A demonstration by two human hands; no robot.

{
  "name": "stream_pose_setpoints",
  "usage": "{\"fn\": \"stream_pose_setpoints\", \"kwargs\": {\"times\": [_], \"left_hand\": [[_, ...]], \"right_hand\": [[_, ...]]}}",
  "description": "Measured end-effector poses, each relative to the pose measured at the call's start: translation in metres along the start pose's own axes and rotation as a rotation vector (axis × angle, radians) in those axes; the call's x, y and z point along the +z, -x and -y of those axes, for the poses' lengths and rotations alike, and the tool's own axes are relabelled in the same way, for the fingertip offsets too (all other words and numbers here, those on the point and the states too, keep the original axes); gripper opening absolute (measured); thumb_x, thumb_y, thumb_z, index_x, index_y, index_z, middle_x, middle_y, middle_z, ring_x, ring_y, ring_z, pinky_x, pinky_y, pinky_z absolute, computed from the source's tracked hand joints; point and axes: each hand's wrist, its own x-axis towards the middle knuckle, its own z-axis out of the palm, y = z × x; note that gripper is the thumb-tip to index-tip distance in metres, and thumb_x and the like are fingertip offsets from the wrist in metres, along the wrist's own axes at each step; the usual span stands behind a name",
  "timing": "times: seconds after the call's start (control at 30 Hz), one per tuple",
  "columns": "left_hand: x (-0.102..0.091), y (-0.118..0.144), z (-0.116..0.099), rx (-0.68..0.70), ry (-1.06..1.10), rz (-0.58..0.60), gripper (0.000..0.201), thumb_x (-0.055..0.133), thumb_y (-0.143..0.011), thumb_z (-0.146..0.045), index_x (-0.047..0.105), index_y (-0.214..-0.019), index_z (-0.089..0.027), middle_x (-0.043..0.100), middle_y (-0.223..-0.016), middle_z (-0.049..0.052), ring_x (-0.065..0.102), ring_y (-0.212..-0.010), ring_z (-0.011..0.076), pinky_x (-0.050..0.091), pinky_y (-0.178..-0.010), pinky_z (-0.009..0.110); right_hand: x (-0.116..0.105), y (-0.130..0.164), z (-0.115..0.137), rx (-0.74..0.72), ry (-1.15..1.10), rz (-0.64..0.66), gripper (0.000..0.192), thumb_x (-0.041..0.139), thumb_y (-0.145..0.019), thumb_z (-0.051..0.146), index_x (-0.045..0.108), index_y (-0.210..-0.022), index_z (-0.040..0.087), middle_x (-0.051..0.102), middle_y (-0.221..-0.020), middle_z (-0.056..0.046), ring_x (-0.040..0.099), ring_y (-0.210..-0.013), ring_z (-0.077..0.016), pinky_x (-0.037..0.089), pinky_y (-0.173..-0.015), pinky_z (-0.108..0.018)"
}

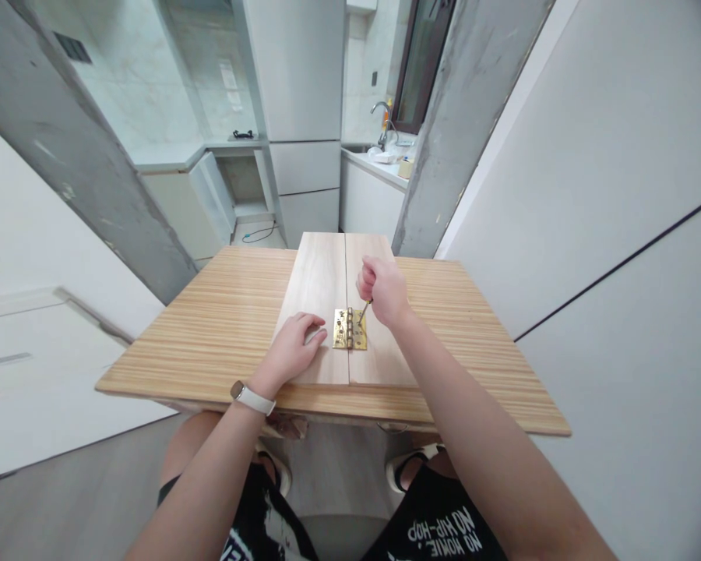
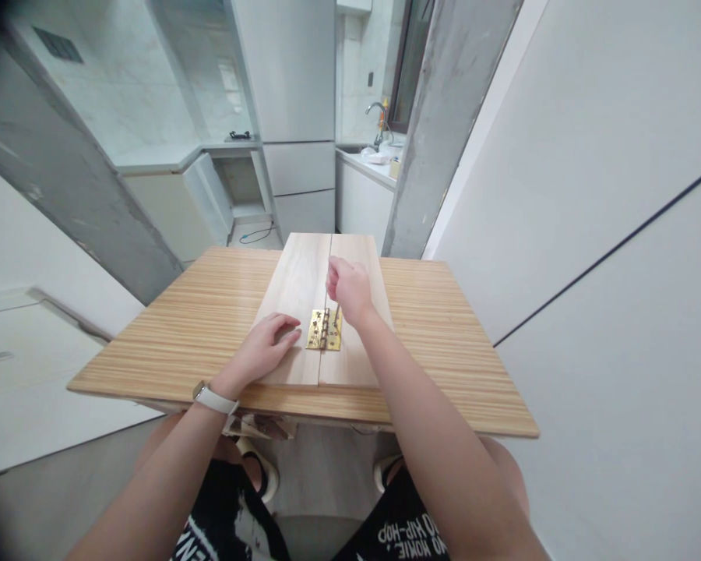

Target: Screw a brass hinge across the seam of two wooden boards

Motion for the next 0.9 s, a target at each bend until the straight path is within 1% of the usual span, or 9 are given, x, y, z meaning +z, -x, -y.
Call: {"fn": "stream_pose_setpoints", "kwargs": {"times": [0.1,0.2,0.27,0.4,0.47,0.57,0.7,0.8,0.9], "left_hand": [[-0.003,-0.006,-0.003,-0.036,0.023,0.027,0.021,0.064,-0.096,-0.028,0.071,-0.113,-0.018,0.074,-0.112,0.011,0.070,-0.106,0.0265,0.056,-0.098,0.043],[-0.004,-0.016,-0.014,-0.072,0.055,0.015,0.022,0.066,-0.094,-0.030,0.072,-0.112,-0.018,0.075,-0.108,0.011,0.071,-0.097,0.0252,0.059,-0.088,0.040],[-0.003,-0.027,-0.026,-0.051,0.112,-0.004,0.020,0.067,-0.095,-0.032,0.073,-0.110,-0.020,0.076,-0.109,0.010,0.071,-0.098,0.0242,0.059,-0.085,0.039],[0.003,-0.052,-0.056,0.029,0.300,0.022,0.023,0.068,-0.096,-0.032,0.072,-0.114,-0.019,0.077,-0.117,0.011,0.073,-0.102,0.0229,0.059,-0.090,0.038],[0.008,-0.065,-0.068,0.083,0.403,0.049,0.025,0.068,-0.096,-0.029,0.071,-0.118,-0.018,0.077,-0.119,0.012,0.074,-0.106,0.0231,0.059,-0.095,0.039],[0.016,-0.080,-0.078,0.155,0.524,0.125,0.019,0.065,-0.096,-0.020,0.071,-0.114,-0.015,0.079,-0.115,0.013,0.075,-0.108,0.0241,0.060,-0.096,0.039],[0.021,-0.086,-0.084,0.202,0.593,0.107,0.025,0.063,-0.095,-0.013,0.069,-0.119,-0.015,0.079,-0.115,0.013,0.076,-0.107,0.0235,0.060,-0.099,0.039],[0.022,-0.085,-0.085,0.245,0.493,0.079,0.020,0.063,-0.095,-0.013,0.071,-0.112,-0.016,0.079,-0.111,0.011,0.076,-0.104,0.0233,0.061,-0.097,0.038],[0.022,-0.083,-0.083,0.291,0.394,0.043,0.020,0.062,-0.095,-0.013,0.071,-0.113,-0.018,0.080,-0.111,0.009,0.077,-0.105,0.0234,0.061,-0.095,0.037]], "right_hand": [[-0.009,-0.003,0.006,0.072,-0.030,0.228,0.052,0.063,-0.086,0.038,0.027,-0.049,0.026,0.022,-0.044,0.009,0.021,-0.040,-0.0074,0.015,-0.042,-0.026],[-0.014,-0.006,0.007,0.088,-0.010,0.285,0.052,0.060,-0.088,0.040,0.027,-0.051,0.026,0.022,-0.045,0.009,0.021,-0.041,-0.0084,0.017,-0.043,-0.026],[-0.014,-0.007,0.005,0.040,0.071,0.253,0.048,0.054,-0.091,0.043,0.031,-0.052,0.026,0.027,-0.045,0.008,0.026,-0.043,-0.0103,0.022,-0.045,-0.027],[-0.015,-0.007,0.000,-0.166,0.360,0.133,0.034,0.043,-0.094,0.035,0.047,-0.062,0.024,0.051,-0.060,0.002,0.049,-0.061,-0.0152,0.038,-0.059,-0.027],[-0.018,-0.007,0.001,-0.239,0.527,0.077,0.030,0.040,-0.093,0.030,0.045,-0.064,0.025,0.052,-0.066,0.001,0.051,-0.070,-0.0167,0.040,-0.065,-0.028],[-0.025,-0.004,0.008,-0.295,0.800,0.004,0.028,0.035,-0.095,0.026,0.037,-0.067,0.026,0.047,-0.070,0.001,0.050,-0.074,-0.0184,0.038,-0.068,-0.030],[-0.031,0.003,0.022,-0.297,1.104,-0.020,0.030,0.029,-0.103,0.030,0.040,-0.076,0.026,0.057,-0.078,-0.001,0.054,-0.078,-0.0202,0.037,-0.071,-0.032],[-0.031,0.012,0.036,-0.249,1.317,0.002,0.036,0.026,-0.108,0.037,0.053,-0.086,0.025,0.068,-0.088,-0.006,0.062,-0.084,-0.0228,0.038,-0.072,-0.033],[-0.028,0.022,0.050,-0.208,1.540,0.005,0.042,0.035,-0.108,0.049,0.064,-0.095,0.022,0.074,-0.092,-0.011,0.067,-0.088,-0.0269,0.040,-0.073,-0.034]]}}
